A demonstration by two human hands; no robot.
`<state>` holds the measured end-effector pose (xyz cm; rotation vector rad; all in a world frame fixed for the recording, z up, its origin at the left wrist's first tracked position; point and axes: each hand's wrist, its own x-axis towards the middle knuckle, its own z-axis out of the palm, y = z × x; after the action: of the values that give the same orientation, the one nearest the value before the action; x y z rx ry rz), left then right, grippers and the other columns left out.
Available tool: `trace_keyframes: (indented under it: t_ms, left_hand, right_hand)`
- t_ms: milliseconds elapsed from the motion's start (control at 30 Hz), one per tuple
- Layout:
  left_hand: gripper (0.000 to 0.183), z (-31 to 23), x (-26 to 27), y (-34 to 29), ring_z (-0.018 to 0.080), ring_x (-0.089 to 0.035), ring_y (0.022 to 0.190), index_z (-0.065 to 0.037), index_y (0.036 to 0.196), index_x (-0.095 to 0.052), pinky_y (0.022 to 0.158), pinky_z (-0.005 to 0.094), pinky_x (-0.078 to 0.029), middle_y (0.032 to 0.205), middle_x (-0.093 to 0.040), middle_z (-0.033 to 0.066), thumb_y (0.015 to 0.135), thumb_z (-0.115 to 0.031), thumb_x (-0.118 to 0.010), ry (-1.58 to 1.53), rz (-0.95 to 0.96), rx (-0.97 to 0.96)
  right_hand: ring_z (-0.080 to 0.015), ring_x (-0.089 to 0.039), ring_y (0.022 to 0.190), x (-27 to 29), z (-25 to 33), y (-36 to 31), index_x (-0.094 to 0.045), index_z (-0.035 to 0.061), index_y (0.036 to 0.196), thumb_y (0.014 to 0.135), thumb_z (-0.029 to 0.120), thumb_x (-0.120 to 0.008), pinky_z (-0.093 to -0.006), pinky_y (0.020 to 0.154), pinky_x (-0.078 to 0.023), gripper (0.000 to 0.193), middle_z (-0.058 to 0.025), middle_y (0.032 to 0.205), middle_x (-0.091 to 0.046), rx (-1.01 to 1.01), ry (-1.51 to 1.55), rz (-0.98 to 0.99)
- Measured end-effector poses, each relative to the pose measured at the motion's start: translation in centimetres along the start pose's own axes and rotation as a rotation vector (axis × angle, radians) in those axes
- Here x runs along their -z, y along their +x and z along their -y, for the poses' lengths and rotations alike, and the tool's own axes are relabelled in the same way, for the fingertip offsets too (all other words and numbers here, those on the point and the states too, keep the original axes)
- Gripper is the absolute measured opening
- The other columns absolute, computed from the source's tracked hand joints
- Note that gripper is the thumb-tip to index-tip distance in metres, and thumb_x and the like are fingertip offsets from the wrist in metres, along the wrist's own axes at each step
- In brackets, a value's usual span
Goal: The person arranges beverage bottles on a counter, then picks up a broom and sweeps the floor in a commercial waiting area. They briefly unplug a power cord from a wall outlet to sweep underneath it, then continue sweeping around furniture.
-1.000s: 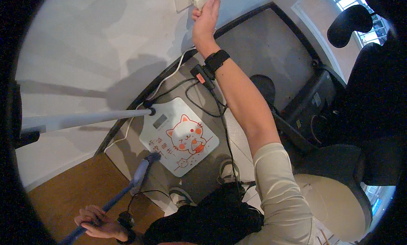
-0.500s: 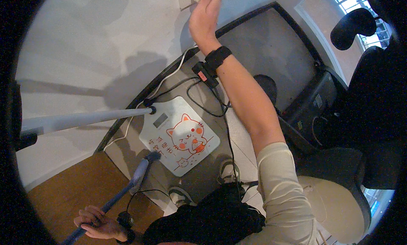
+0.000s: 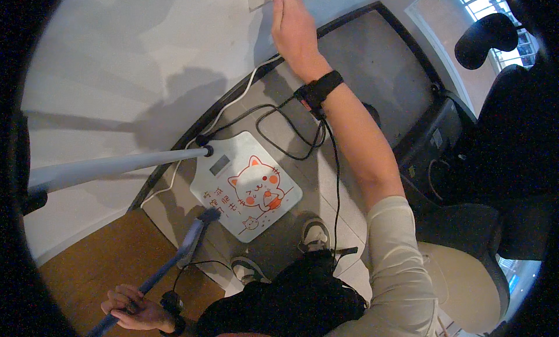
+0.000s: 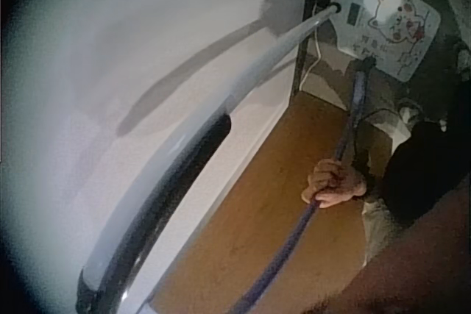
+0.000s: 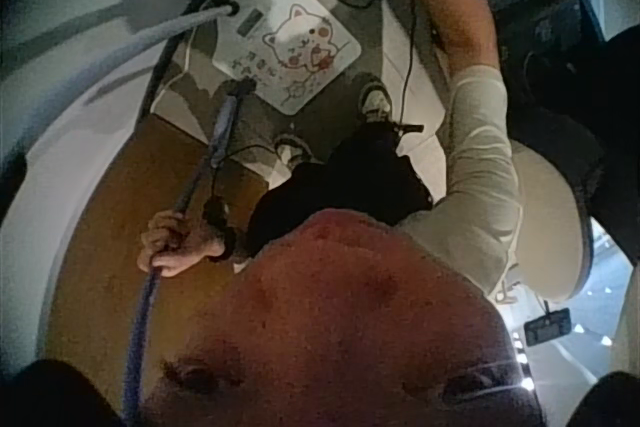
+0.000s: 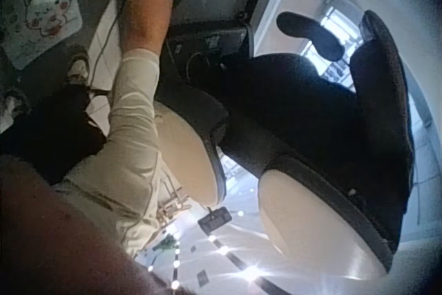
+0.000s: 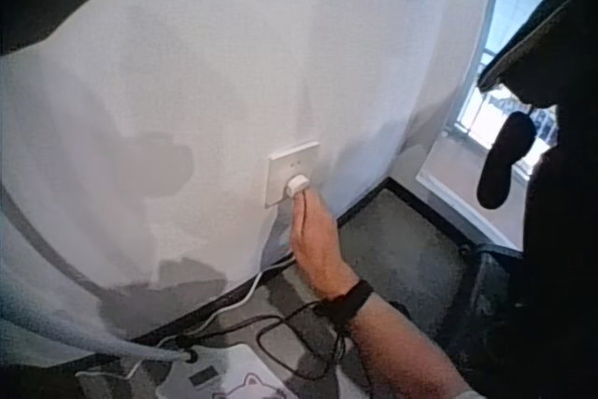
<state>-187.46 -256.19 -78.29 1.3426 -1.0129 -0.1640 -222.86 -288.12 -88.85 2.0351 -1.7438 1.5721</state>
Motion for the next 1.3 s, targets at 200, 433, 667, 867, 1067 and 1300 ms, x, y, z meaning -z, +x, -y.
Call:
trace_keyframes:
  t_ms: [200, 433, 667, 867, 1067, 1300]
  left_hand:
    - [0.037, 0.6, 1.3, 0.3, 0.0079, -0.029, 0.047, -0.011, 0.072, -0.033, 0.041, 0.0233, -0.026, 0.061, -0.027, -0.0003, 0.096, -0.036, -0.045, -0.009, 0.053, 0.017]
    - [0.034, 2.0, 2.8, 0.8, 0.009, -0.033, 0.045, -0.012, 0.071, -0.036, 0.041, 0.0233, -0.03, 0.056, -0.033, 0.0002, 0.096, -0.03, -0.048, -0.169, 0.107, -0.008]
    - [0.039, -5.4, 1.6, 2.4, 0.0137, -0.043, 0.049, -0.006, 0.061, -0.039, 0.051, 0.0301, -0.041, 0.055, -0.044, 0.0047, 0.096, -0.021, -0.048, 0.151, 0.468, 0.414]
    - [0.032, -7.7, 1.7, 3.9, 0.0128, -0.05, 0.062, 0.003, 0.068, -0.053, 0.068, 0.0281, -0.046, 0.061, -0.053, 0.004, 0.095, -0.014, -0.049, 0.247, 0.65, 0.525]
    - [0.015, -8.8, 6.9, 0.0, 0.0228, -0.058, 0.082, -0.003, 0.089, -0.058, 0.076, 0.0346, -0.046, 0.084, -0.061, 0.0088, 0.077, -0.008, -0.064, 0.183, 0.838, 0.519]
    - [0.022, -25.6, 7.4, 0.2, 0.0277, -0.055, 0.081, -0.005, 0.092, -0.056, 0.072, 0.0357, -0.044, 0.087, -0.059, 0.0117, 0.074, -0.014, -0.066, -0.017, 0.867, 0.426]
  right_hand:
    - [-0.043, -0.047, 0.112, 1.9, -0.7, 1.8, -0.044, 0.0011, 0.125, 0.1, 0.022, -0.036, -0.0434, 0.096, -0.037, 0.034, -0.0256, 0.121, -0.05, -0.294, -0.082, 0.472]
    - [-0.0468, -0.053, 0.081, 0.1, 0.7, 0.6, -0.049, -0.001, 0.093, 0.099, 0.026, -0.04, -0.0485, 0.067, -0.043, 0.029, -0.0263, 0.082, -0.057, -0.166, -0.066, 0.103]
    - [-0.0423, -0.05, 0.069, 7.2, 3.3, -1.6, -0.049, -0.0027, 0.083, 0.096, 0.02, -0.047, -0.0424, 0.061, -0.041, 0.026, -0.0247, 0.076, -0.053, -0.339, 0.056, 0.078]
    - [-0.0406, -0.053, 0.071, 17.3, 19.9, -6.2, -0.051, -0.0005, 0.085, 0.095, 0.018, -0.048, -0.0411, 0.06, -0.043, 0.021, -0.0234, 0.076, -0.053, -0.602, 0.368, 0.289]
    - [-0.0316, -0.058, 0.08, 29.9, 41.5, -2.5, -0.054, 0.0032, 0.116, 0.082, 0.013, -0.067, -0.038, 0.072, -0.048, 0.039, -0.016, 0.094, -0.058, -0.533, 0.677, 0.748]
    - [-0.0351, -0.056, 0.099, 40.2, 53.1, 3.8, -0.055, 0.0077, 0.117, 0.073, 0.013, -0.075, -0.0377, 0.085, -0.047, 0.048, -0.0175, 0.113, -0.052, -0.103, 0.626, 0.951]
